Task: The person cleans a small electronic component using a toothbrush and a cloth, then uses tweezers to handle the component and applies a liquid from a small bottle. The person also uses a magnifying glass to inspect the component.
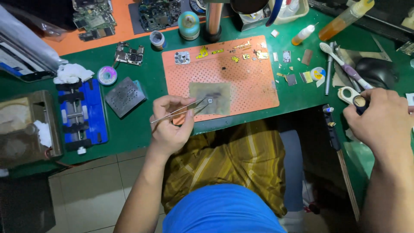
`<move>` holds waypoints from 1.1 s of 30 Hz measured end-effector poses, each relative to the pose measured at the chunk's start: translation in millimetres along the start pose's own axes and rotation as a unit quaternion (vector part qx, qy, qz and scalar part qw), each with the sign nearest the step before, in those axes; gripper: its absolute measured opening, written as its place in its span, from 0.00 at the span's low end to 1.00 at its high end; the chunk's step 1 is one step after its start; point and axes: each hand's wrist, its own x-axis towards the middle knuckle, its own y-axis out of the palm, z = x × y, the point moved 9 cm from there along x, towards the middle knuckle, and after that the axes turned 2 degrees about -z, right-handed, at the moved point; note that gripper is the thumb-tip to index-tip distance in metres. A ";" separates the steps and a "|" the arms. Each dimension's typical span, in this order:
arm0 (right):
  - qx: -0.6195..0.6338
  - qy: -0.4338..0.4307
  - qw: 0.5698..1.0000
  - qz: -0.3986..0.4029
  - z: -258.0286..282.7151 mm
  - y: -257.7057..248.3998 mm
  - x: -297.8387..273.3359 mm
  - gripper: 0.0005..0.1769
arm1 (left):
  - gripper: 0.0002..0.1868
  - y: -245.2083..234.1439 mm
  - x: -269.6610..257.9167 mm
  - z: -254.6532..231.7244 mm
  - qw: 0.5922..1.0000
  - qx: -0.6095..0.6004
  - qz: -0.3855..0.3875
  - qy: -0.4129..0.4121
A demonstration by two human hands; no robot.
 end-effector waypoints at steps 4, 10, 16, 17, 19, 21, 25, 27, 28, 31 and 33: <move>-0.035 -0.075 0.991 -0.102 5.5 -14.1 -13.5 0.26 | 0.14 2.5 -7.2 -1.1 1.000 0.005 0.008 0.008; -0.095 -0.012 0.978 0.187 -28.7 25.3 -41.6 0.30 | 0.13 -3.4 -16.8 -11.6 0.998 0.060 -0.030 -0.011; -0.051 -0.053 0.994 0.075 -34.9 24.9 -51.6 0.11 | 0.13 -7.7 -23.9 1.6 0.995 0.059 -0.027 -0.079; 0.105 -0.048 0.992 0.052 -14.3 0.7 -51.5 0.10 | 0.14 -6.6 -25.2 3.9 0.996 0.012 -0.025 -0.081; 0.263 -0.038 0.964 0.029 30.5 -41.8 -53.6 0.09 | 0.15 -5.2 -27.5 6.3 0.995 -0.035 -0.020 -0.086; 0.324 -0.182 0.928 0.017 109.0 -90.7 -58.7 0.08 | 0.14 -18.3 -27.2 -1.1 0.993 -0.078 -0.090 -0.028; 0.411 -0.325 0.851 -0.040 207.7 -113.2 -56.1 0.07 | 0.12 -30.3 -24.7 2.3 0.975 -0.165 -0.145 0.017; 0.414 -0.354 0.834 -0.090 245.9 -112.5 -49.6 0.05 | 0.13 -43.1 -26.9 14.8 0.972 -0.132 -0.195 0.028; 0.414 -0.355 0.834 -0.085 259.3 -102.8 -44.3 0.05 | 0.13 -44.3 -27.1 14.6 0.971 -0.132 -0.197 0.023; 0.353 -0.438 0.819 -0.114 301.2 -82.9 -39.8 0.06 | 0.14 -46.6 -23.4 16.5 0.968 -0.155 -0.195 0.016; 0.350 -0.463 0.811 -0.080 311.7 -66.2 -37.4 0.02 | 0.15 -43.7 -23.1 17.2 0.968 -0.166 -0.186 0.014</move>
